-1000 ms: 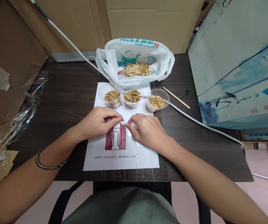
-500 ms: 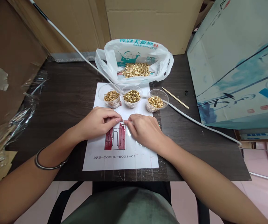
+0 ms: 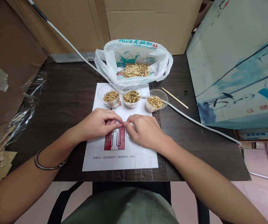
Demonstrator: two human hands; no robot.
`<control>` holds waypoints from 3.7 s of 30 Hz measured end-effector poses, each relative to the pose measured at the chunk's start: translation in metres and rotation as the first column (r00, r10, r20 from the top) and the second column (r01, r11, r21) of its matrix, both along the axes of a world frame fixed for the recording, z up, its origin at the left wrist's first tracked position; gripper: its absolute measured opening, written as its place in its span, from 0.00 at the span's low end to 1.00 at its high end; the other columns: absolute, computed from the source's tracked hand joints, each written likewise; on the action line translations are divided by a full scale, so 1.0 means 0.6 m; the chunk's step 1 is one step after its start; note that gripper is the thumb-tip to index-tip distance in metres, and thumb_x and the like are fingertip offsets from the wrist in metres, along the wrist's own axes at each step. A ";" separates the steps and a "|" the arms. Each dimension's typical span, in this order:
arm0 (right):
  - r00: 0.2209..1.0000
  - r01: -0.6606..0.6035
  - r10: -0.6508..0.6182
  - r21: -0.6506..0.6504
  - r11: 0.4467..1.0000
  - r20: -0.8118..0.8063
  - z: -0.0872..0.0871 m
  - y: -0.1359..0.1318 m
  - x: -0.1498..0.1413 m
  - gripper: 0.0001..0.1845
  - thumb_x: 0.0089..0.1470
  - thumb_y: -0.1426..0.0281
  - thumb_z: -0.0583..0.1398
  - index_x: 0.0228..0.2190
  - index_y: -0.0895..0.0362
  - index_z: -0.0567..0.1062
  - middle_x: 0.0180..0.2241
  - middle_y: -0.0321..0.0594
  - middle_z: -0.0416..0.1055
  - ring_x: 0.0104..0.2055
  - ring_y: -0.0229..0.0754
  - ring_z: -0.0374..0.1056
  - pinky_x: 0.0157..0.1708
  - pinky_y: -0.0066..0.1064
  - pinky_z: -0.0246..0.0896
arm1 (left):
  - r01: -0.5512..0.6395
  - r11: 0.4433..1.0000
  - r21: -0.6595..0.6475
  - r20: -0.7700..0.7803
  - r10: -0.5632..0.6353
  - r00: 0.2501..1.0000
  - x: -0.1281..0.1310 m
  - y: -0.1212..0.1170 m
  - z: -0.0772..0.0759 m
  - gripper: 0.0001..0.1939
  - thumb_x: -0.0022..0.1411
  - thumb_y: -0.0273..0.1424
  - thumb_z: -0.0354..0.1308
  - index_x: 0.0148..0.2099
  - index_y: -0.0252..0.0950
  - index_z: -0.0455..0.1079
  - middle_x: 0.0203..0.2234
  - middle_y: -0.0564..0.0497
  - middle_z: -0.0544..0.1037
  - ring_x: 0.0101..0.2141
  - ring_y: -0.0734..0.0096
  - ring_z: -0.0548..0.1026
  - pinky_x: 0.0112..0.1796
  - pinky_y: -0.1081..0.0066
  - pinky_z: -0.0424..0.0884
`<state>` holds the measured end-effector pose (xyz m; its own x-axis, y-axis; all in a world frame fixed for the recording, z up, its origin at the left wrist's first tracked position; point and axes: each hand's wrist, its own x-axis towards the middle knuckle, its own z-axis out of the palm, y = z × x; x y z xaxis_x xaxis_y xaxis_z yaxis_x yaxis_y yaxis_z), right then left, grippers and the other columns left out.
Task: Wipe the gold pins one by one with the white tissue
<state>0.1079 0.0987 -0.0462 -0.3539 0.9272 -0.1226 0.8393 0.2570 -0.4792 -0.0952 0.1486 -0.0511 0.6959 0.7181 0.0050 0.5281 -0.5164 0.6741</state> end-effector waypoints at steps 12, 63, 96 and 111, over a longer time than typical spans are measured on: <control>0.995 0.062 -0.059 0.028 0.998 -0.084 -0.006 0.005 -0.010 0.14 0.58 0.63 0.56 0.33 0.54 0.80 0.34 0.39 0.79 0.28 0.38 0.66 0.31 0.33 0.53 | -0.066 0.997 -0.025 0.005 0.067 0.998 0.004 -0.001 0.002 0.08 0.61 0.30 0.58 0.34 0.35 0.77 0.18 0.56 0.69 0.22 0.78 0.64 0.27 0.74 0.58; 0.965 -0.055 0.133 0.322 0.945 -0.226 -0.031 0.009 0.013 0.10 0.59 0.67 0.59 0.36 0.58 0.79 0.31 0.38 0.78 0.32 0.39 0.73 0.32 0.30 0.62 | -0.052 0.995 -0.084 0.019 0.054 0.998 -0.003 -0.001 0.000 0.11 0.62 0.30 0.55 0.40 0.36 0.80 0.26 0.52 0.79 0.27 0.76 0.72 0.30 0.74 0.63; 0.805 0.112 0.238 0.533 0.838 -0.544 -0.008 0.000 0.008 0.06 0.50 0.77 0.66 0.33 0.59 0.78 0.26 0.36 0.75 0.26 0.32 0.68 0.27 0.26 0.61 | -0.098 0.993 -0.073 0.443 0.120 0.888 0.007 -0.028 0.011 0.08 0.60 0.30 0.62 0.34 0.29 0.79 0.19 0.50 0.77 0.17 0.80 0.70 0.18 0.80 0.65; 0.822 0.171 0.168 0.518 0.838 -0.544 -0.005 0.005 0.014 0.03 0.53 0.73 0.65 0.31 0.54 0.79 0.25 0.35 0.76 0.24 0.35 0.68 0.25 0.29 0.61 | -0.160 0.980 -0.118 0.467 0.197 0.862 0.009 -0.027 0.012 0.07 0.60 0.30 0.61 0.33 0.31 0.78 0.16 0.52 0.75 0.16 0.80 0.69 0.17 0.80 0.64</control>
